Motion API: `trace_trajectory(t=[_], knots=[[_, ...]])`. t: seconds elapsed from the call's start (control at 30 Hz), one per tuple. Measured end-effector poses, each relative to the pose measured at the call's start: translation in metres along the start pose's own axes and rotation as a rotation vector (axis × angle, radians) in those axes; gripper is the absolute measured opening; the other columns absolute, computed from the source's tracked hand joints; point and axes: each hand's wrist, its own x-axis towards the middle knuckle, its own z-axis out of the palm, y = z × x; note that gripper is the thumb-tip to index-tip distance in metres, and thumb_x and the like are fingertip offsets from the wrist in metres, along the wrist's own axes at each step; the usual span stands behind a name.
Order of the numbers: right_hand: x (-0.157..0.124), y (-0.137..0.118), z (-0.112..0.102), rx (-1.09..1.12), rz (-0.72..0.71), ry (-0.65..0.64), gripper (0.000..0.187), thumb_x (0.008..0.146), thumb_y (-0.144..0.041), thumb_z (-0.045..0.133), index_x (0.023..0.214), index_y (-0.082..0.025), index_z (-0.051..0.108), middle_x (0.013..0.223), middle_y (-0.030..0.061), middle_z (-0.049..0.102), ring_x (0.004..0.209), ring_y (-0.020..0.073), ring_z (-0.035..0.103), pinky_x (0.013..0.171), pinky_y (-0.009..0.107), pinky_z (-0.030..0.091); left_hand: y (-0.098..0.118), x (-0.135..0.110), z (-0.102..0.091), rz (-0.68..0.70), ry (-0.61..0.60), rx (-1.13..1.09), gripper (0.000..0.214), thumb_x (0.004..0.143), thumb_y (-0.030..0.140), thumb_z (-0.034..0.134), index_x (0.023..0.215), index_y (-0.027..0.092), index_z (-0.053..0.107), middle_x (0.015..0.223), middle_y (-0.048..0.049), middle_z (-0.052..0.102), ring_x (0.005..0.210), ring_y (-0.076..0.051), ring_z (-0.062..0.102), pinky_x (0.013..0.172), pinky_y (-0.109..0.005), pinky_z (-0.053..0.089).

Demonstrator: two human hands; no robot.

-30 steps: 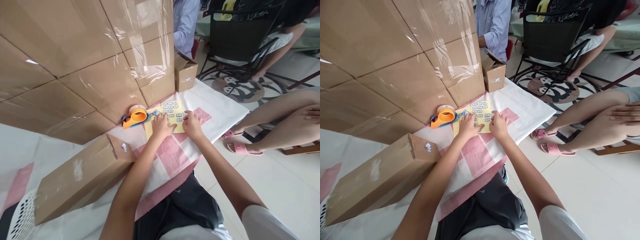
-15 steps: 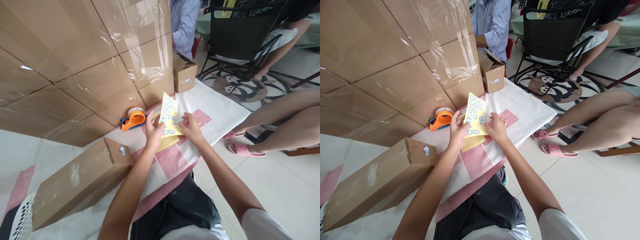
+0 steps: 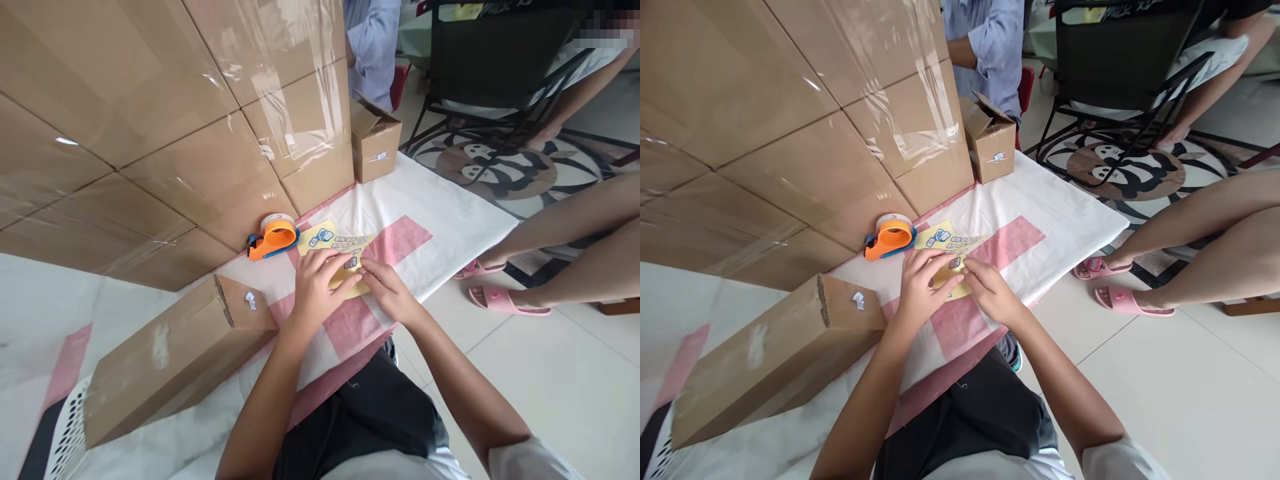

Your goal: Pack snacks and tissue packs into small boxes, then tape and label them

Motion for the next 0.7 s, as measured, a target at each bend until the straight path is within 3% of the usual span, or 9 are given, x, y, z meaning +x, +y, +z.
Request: trace_trajectory(t=[0.2, 0.33, 0.43, 0.53, 0.6, 0.7], knots=[[0.001, -0.006, 0.001, -0.145, -0.119, -0.049, 0.026, 0.107, -0.033, 0.039, 0.098, -0.024, 0.061, 0.101, 0.0077, 0.069, 0.096, 0.0251, 0.064, 0.088, 0.04, 0.05, -0.004, -0.004, 0.008, -0.083, -0.045, -0.153, 0.023, 0.101, 0.035, 0.06, 0.1, 0.024, 0.08, 0.098, -0.0059, 0.078, 0.093, -0.021, 0.069, 0.089, -0.039, 0.052], [0.0, -0.007, 0.01, -0.238, -0.093, 0.039, 0.028, 0.105, -0.03, 0.039, 0.082, -0.024, 0.052, 0.083, 0.005, 0.062, 0.08, 0.0231, 0.059, 0.075, 0.037, 0.046, -0.001, -0.003, 0.012, -0.182, 0.012, -0.328, 0.022, 0.099, 0.032, 0.061, 0.093, 0.023, 0.08, 0.091, -0.0057, 0.075, 0.089, -0.02, 0.068, 0.084, -0.036, 0.054], [0.002, -0.002, 0.009, -0.219, -0.02, 0.104, 0.03, 0.103, -0.033, 0.04, 0.075, -0.025, 0.043, 0.072, 0.0021, 0.056, 0.067, 0.0201, 0.054, 0.065, 0.035, 0.043, -0.003, -0.004, 0.016, -0.394, 0.196, -0.497, 0.023, 0.099, 0.035, 0.062, 0.093, 0.021, 0.079, 0.091, -0.0057, 0.075, 0.088, -0.019, 0.07, 0.078, -0.032, 0.056], [0.018, 0.009, -0.005, -0.267, 0.157, 0.238, 0.03, 0.1, -0.034, 0.039, 0.072, -0.025, 0.042, 0.064, 0.0013, 0.053, 0.059, 0.0192, 0.05, 0.058, 0.033, 0.038, -0.007, -0.005, 0.013, -0.575, 0.425, -0.586, 0.027, 0.099, 0.041, 0.062, 0.098, 0.019, 0.079, 0.087, -0.0055, 0.076, 0.077, -0.016, 0.07, 0.071, -0.029, 0.056], [0.033, 0.014, -0.019, -0.403, 0.282, 0.293, 0.026, 0.098, -0.032, 0.04, 0.074, -0.024, 0.049, 0.067, 0.0045, 0.057, 0.063, 0.0221, 0.054, 0.06, 0.035, 0.04, -0.008, -0.008, 0.006, -0.601, 0.458, -0.61, 0.03, 0.098, 0.044, 0.063, 0.104, 0.019, 0.078, 0.089, -0.0061, 0.078, 0.066, -0.013, 0.067, 0.064, -0.027, 0.054], [0.048, 0.008, -0.03, -0.644, 0.3, 0.412, 0.025, 0.091, -0.032, 0.051, 0.103, -0.016, 0.066, 0.101, 0.0182, 0.07, 0.093, 0.0337, 0.063, 0.078, 0.045, 0.048, -0.001, -0.019, -0.006, -0.556, 0.425, -0.587, 0.033, 0.099, 0.046, 0.062, 0.114, 0.02, 0.078, 0.105, -0.0093, 0.08, 0.071, -0.014, 0.071, 0.069, -0.029, 0.058]])
